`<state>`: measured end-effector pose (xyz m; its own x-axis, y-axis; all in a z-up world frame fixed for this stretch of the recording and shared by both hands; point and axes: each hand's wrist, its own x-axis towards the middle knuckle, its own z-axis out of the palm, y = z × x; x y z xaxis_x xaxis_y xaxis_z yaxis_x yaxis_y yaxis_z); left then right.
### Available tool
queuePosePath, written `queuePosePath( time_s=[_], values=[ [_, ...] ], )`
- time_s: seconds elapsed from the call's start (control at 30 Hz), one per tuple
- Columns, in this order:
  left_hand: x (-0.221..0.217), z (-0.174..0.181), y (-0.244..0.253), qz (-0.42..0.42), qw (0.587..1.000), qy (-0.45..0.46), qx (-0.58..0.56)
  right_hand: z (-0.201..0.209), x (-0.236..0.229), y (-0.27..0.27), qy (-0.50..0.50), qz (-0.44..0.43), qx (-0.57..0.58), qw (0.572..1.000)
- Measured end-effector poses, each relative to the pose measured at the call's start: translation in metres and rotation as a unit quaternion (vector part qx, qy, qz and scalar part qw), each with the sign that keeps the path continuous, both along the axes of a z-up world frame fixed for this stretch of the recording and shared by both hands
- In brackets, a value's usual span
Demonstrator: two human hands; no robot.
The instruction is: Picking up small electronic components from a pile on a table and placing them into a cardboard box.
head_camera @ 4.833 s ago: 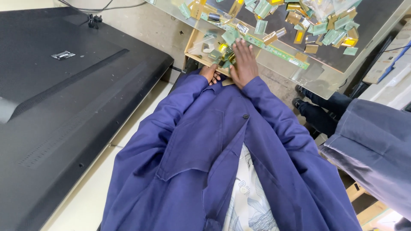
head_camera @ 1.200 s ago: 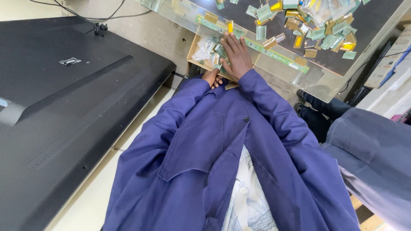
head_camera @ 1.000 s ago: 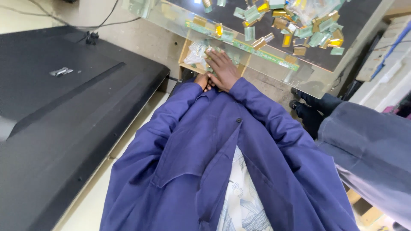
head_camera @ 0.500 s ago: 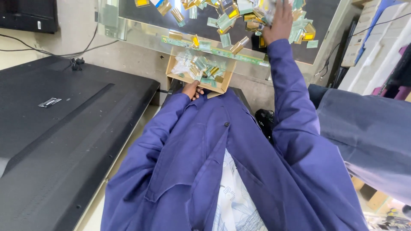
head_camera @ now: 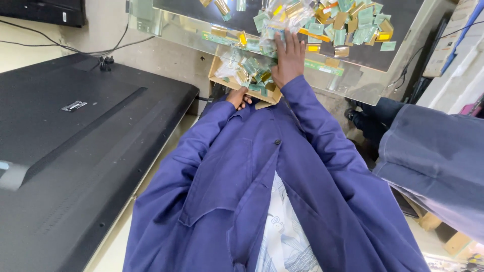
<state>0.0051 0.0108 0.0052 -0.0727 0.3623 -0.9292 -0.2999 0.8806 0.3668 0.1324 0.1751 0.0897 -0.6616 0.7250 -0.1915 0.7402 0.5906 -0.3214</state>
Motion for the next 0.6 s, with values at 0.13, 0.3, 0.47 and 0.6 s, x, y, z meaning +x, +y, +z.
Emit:
queuePosePath(
  time_s=[0.13,0.3,0.47,0.6],
  values=[
    [0.002,0.002,-0.001,-0.002,1.0,0.01,-0.002,0.0,-0.001,-0.033,0.03,0.047,-0.019,0.998],
    [0.001,0.008,0.002,0.0,1.0,-0.004,0.002,-0.001,0.001,-0.054,0.104,0.104,0.003,0.989],
    [0.006,-0.024,-0.008,0.016,0.999,0.006,0.04,-0.027,0.011,-0.065,0.186,0.161,0.013,0.969],
    [0.006,-0.035,-0.014,0.028,0.996,0.006,0.081,-0.027,0.013,-0.047,0.299,0.151,0.022,0.942]
  ],
)
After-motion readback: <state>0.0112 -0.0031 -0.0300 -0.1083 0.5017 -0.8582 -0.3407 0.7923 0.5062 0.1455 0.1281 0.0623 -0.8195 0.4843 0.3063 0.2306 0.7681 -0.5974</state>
